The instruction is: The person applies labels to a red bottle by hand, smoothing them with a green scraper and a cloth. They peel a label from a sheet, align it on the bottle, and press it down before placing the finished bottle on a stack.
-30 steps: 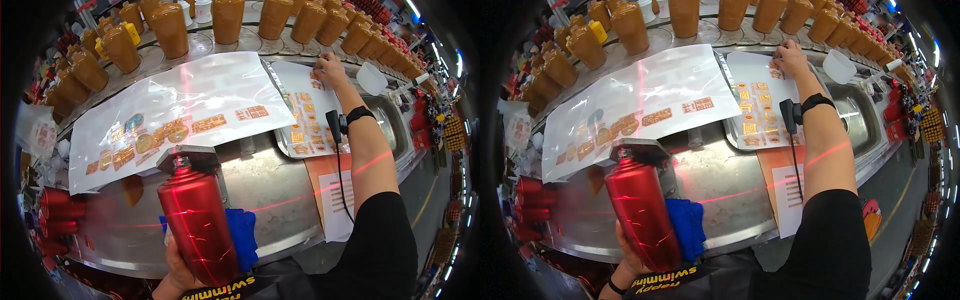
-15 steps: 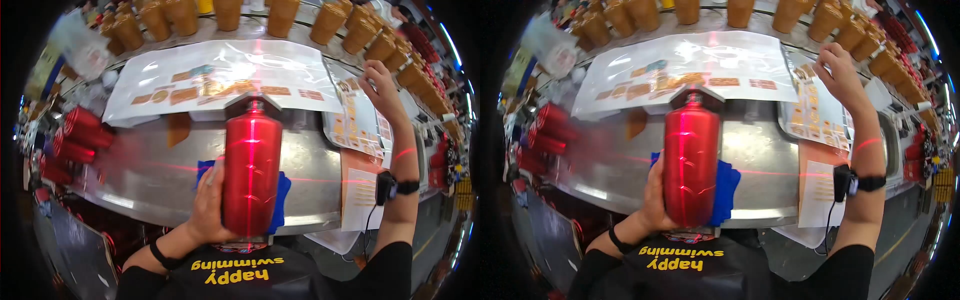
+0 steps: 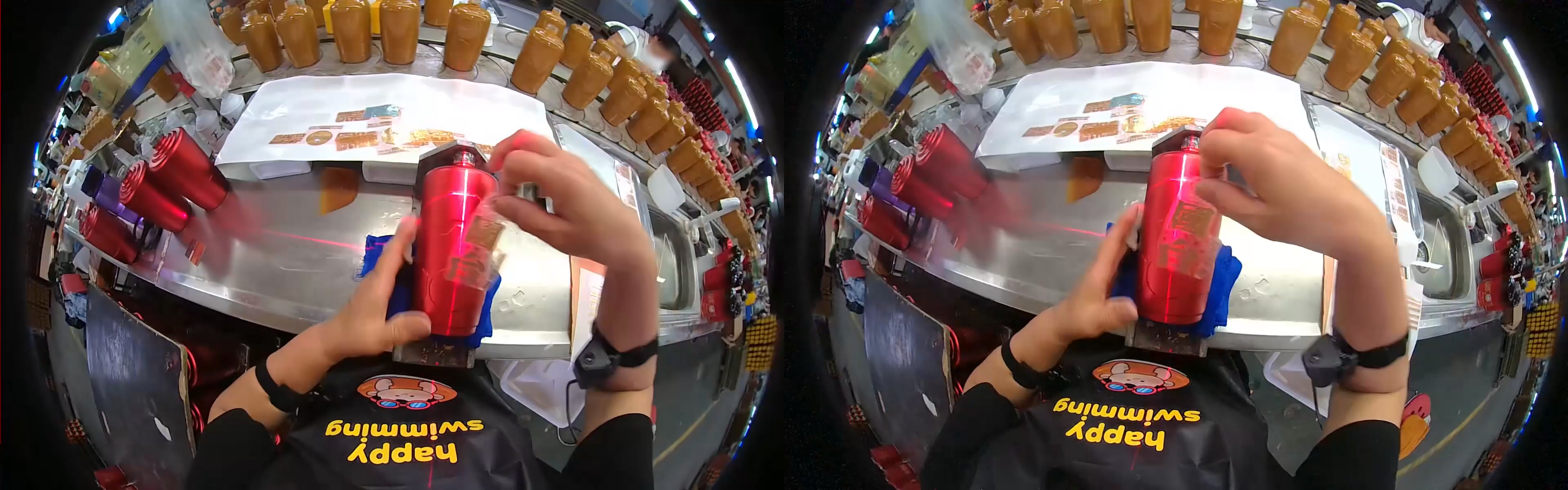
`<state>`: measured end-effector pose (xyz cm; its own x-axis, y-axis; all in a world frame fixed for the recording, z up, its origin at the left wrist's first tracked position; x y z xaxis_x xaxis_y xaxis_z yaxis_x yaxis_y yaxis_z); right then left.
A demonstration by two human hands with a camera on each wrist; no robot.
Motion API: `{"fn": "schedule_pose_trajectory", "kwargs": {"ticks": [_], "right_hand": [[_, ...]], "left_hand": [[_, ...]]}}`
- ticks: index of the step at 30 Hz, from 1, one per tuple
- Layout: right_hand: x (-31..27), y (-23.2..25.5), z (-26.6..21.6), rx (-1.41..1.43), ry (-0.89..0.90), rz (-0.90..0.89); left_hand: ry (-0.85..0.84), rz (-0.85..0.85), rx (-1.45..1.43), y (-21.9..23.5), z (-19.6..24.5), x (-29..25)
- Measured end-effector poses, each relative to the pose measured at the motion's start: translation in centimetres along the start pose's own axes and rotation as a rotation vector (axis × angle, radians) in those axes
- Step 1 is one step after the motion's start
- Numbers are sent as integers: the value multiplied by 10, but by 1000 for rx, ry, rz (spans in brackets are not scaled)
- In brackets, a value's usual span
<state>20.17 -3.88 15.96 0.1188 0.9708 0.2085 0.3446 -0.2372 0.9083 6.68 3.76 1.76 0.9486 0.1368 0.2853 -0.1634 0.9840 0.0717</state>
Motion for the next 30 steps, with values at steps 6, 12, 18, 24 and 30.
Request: {"fn": "schedule_pose_trajectory", "kwargs": {"ticks": [6,12,18,24,30], "right_hand": [[12,-29,23,111,-77,75],[18,-30,24,25,-16,112],[21,-29,28,3,-35,107],[24,-30,28,6,-41,115],[26,-31,30,-5,-50,108]], "left_hand": [[67,219,-62,-1,2,42],[92,253,-77,-5,-10,43],[87,273,-5,-5,-10,48],[72,263,-87,-6,-10,49],[93,254,-139,-6,-10,49]]}}
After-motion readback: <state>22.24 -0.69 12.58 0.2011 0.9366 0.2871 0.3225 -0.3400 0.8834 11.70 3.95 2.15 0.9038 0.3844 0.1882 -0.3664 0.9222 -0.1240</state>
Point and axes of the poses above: each hand's wrist, its own x-axis towards the middle knuckle, its own y-axis out of the back of the hand, z = x × y, the point moved 9 cm from there along x, towards the middle knuckle, and after that the axes turned 5 degrees about -x, right-handed, at the moved point
